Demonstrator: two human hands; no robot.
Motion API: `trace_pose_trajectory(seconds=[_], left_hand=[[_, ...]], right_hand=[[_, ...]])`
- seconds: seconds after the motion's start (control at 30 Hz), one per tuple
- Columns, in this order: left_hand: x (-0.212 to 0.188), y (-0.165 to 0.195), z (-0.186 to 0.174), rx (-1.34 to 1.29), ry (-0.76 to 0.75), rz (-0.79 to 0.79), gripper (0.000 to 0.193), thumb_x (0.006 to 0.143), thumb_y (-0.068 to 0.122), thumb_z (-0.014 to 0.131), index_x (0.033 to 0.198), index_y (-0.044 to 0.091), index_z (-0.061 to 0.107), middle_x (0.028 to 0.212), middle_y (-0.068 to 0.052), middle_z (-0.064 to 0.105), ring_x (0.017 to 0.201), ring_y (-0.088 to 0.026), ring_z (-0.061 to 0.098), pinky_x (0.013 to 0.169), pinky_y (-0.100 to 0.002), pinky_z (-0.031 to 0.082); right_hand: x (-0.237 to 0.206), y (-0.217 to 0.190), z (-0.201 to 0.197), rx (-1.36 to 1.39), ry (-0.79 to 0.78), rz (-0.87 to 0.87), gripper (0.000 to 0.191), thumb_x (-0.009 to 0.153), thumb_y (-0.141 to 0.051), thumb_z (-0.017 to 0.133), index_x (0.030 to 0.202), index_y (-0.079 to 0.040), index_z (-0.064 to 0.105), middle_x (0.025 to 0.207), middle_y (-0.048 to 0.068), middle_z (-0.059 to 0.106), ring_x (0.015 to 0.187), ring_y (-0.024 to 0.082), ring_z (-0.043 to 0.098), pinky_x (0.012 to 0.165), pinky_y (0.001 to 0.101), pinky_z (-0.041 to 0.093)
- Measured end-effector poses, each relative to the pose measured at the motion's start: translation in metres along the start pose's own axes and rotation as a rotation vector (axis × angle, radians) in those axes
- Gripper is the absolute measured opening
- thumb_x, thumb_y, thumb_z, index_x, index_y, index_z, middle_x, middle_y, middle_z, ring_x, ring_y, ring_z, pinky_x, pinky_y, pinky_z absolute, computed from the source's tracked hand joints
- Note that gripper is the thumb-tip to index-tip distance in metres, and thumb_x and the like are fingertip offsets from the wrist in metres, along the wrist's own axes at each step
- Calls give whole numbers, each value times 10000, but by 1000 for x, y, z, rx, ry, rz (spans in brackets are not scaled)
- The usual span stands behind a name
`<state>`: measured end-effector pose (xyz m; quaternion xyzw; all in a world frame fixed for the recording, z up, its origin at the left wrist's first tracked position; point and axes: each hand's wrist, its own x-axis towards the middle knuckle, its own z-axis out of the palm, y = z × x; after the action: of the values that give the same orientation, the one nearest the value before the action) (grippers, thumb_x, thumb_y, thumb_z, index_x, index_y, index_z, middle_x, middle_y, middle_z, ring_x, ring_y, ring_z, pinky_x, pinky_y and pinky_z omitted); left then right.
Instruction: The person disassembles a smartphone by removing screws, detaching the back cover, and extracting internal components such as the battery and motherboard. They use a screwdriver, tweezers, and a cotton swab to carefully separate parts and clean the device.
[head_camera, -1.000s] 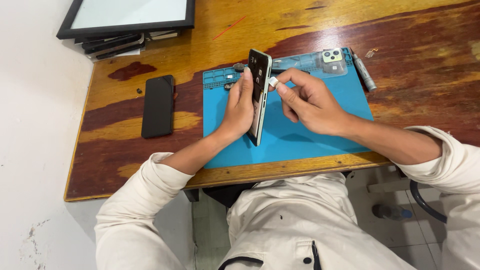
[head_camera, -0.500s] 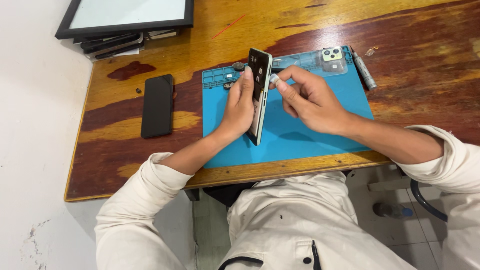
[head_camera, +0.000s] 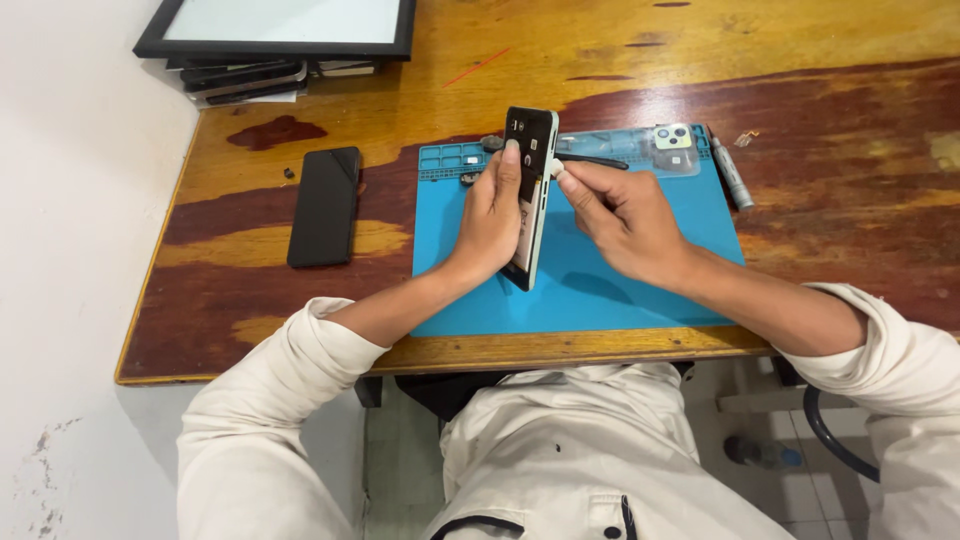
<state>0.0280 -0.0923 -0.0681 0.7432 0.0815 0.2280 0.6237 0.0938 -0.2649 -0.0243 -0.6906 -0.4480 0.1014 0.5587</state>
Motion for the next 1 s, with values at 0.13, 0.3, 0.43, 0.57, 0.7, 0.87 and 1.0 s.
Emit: trace_pose_trajectory(seconds=[0.13,0.3,0.43,0.57,0.7,0.87,1.0], left_hand=[[0,1,-1,-52,44,26,527,1119,488,338,1090,54,635,789,1,590,701,-71,528,622,-257,474],[6,0,-7,-222,120,31,542,1105,480,376,1123,24,667,881,-12,660,747,-64,540,656,-248,478],[18,3,-15,-293,140,72,554,1101,500,357,1138,24,638,908,-24,672,797,-72,613,710,-251,532],[25,5,-20,-267,194,64,583,1086,527,334,1163,35,637,923,-25,675,811,-69,627,711,-248,543],[28,9,-24,-434,123,-50,601,1067,536,317,1125,30,637,884,-42,688,774,-94,662,698,-270,575],[29,10,-26,-366,134,-26,606,1049,548,310,1092,32,625,838,-44,690,703,-98,676,640,-269,594],[38,12,-21,-288,219,76,608,1073,551,354,1088,6,623,875,-39,693,747,-77,647,666,-251,569]], right_hand=[[6,-7,-9,-268,-73,-148,588,956,-349,672,1456,-54,577,731,52,519,666,117,480,583,285,425],[21,-19,-12,-350,-334,-284,1462,505,-524,982,1582,16,154,1140,138,482,889,205,497,631,333,494],[38,-26,-1,-462,-302,-346,1411,589,-424,990,1634,-40,124,1282,289,518,1112,365,576,882,439,530],[55,-22,4,-408,-384,-345,1450,587,-390,1003,1617,27,71,1305,366,505,1188,441,556,983,491,480],[61,-12,9,-379,-369,-432,1294,594,-384,1037,1492,90,236,1187,210,600,1087,296,626,907,404,531],[68,-10,3,-470,-407,-149,1171,513,-410,1029,1345,43,342,920,153,583,827,255,591,700,370,532],[74,-9,-5,-491,-448,-96,1235,441,-424,1035,1313,62,308,890,162,607,800,268,638,669,384,547]])
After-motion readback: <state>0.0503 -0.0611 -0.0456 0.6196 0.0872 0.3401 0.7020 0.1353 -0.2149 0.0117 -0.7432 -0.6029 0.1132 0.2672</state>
